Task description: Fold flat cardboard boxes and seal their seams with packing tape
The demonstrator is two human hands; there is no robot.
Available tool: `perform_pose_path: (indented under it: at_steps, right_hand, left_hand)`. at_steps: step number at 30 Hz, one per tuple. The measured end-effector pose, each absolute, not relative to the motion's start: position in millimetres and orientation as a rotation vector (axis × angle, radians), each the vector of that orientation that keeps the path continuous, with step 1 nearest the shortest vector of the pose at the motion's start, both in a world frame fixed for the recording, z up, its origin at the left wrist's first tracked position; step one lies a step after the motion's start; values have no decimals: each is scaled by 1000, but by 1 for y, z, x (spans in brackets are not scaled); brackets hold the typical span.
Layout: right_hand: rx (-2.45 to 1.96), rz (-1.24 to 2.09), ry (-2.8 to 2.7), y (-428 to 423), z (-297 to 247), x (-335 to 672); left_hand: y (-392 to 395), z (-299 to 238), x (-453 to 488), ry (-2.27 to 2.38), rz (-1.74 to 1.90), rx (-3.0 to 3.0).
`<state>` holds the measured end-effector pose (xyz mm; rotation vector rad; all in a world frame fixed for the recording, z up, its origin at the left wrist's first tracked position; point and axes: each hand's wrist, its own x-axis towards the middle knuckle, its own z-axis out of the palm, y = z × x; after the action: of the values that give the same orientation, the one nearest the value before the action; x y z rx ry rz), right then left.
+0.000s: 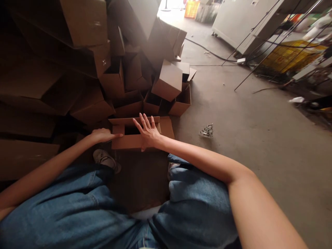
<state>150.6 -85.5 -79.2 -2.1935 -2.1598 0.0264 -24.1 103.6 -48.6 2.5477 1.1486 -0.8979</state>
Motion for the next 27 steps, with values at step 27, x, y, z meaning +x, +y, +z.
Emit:
perform_pose_path:
  at_steps: [27]
  right_hand:
    - [-2299,-68,-2226,-94,-82,133]
  left_hand:
    - [100,-53,-34,1098,-876,2404]
